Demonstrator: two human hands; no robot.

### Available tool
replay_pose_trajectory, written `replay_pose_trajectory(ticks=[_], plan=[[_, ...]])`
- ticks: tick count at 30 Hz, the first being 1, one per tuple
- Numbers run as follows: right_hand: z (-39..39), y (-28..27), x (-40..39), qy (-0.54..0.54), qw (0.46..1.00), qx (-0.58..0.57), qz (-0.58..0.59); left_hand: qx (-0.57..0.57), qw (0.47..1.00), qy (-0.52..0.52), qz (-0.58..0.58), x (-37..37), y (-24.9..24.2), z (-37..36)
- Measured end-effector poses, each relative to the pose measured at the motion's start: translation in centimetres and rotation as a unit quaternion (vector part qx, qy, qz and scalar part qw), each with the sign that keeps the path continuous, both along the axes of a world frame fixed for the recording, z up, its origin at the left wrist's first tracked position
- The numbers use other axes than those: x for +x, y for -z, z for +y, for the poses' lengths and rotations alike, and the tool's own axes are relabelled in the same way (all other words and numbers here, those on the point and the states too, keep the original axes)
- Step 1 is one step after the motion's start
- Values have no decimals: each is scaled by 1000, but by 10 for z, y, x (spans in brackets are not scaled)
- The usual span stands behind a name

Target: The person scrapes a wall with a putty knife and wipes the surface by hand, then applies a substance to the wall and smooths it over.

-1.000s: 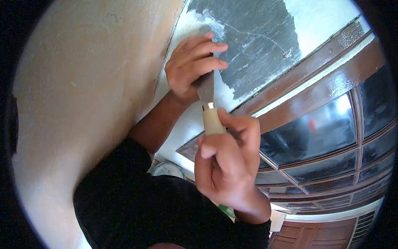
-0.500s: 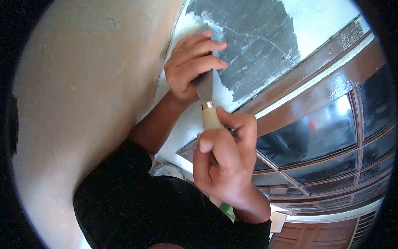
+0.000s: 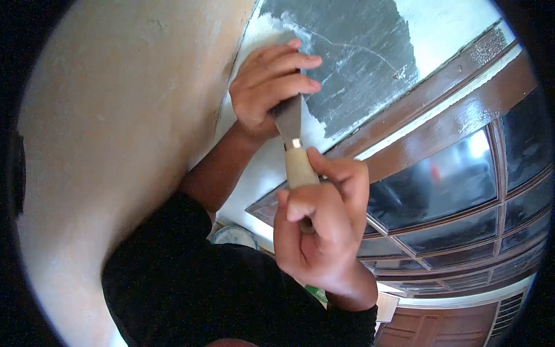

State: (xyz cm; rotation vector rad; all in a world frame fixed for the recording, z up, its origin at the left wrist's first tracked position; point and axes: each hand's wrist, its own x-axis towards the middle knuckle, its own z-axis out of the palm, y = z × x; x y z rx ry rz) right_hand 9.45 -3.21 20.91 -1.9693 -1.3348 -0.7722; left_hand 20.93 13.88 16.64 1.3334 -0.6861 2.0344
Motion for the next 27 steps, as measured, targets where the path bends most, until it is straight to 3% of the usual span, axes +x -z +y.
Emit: replay_pose_trajectory(ticks=[17, 21, 24, 27], plan=[[-2, -1, 4, 24, 1000, 1, 16, 13, 999, -36, 8, 1, -6, 6], [-1, -1, 5, -5, 1000, 9, -3, -21, 1000, -2, -21, 3, -9, 2], [-1, -4, 2, -6, 1000, 2, 13, -27, 999, -45, -3, 1, -8, 3], [2, -1, 4, 12, 1000, -3, 3, -23, 999, 12, -19, 4, -9, 3]])
